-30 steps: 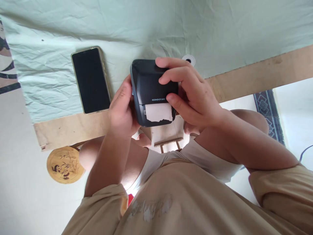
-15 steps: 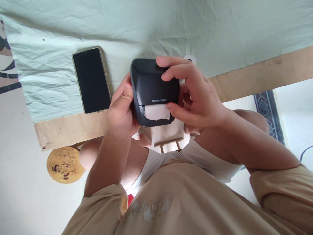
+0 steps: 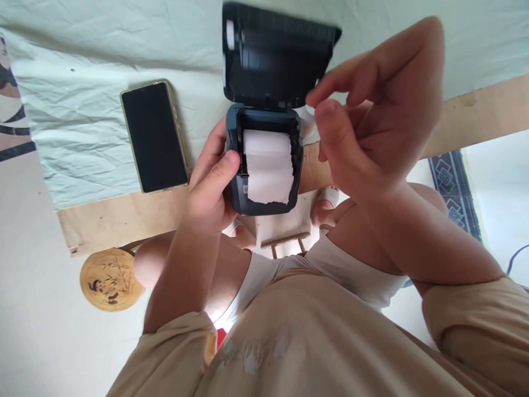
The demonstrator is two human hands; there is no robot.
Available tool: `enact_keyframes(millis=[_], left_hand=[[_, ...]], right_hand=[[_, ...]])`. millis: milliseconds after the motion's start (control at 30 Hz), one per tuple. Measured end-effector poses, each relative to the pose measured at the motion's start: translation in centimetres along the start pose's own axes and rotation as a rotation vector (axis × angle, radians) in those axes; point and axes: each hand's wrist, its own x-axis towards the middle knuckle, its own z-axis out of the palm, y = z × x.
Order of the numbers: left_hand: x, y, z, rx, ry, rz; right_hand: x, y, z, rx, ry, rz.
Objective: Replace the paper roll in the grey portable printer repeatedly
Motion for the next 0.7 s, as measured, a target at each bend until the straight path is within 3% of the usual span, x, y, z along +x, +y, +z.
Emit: enact_keyframes(millis=[267,367,533,700], left_hand=[[-0.2,-0.1,0.3,0.01,-0.038,-0.002],[-0.2,-0.1,0.2,0.061,-0.023,-0.002],[-0.2,0.0,0.0,0.134,-0.069,-0.014],[-0.2,0.0,0.2,0.096,-0.047,0.006]], right_hand=[[-0.3,-0.4,-0.7,-0.601,-0.416,-0.02],[-0.3,-0.8,-0.9,-0.708,-0.544,-0.032],[-0.1,-1.3,-1.2,-0.662,-0.604,0.01],[0.2,-1.7,-2.5,-0.265,-0.61,0.134]])
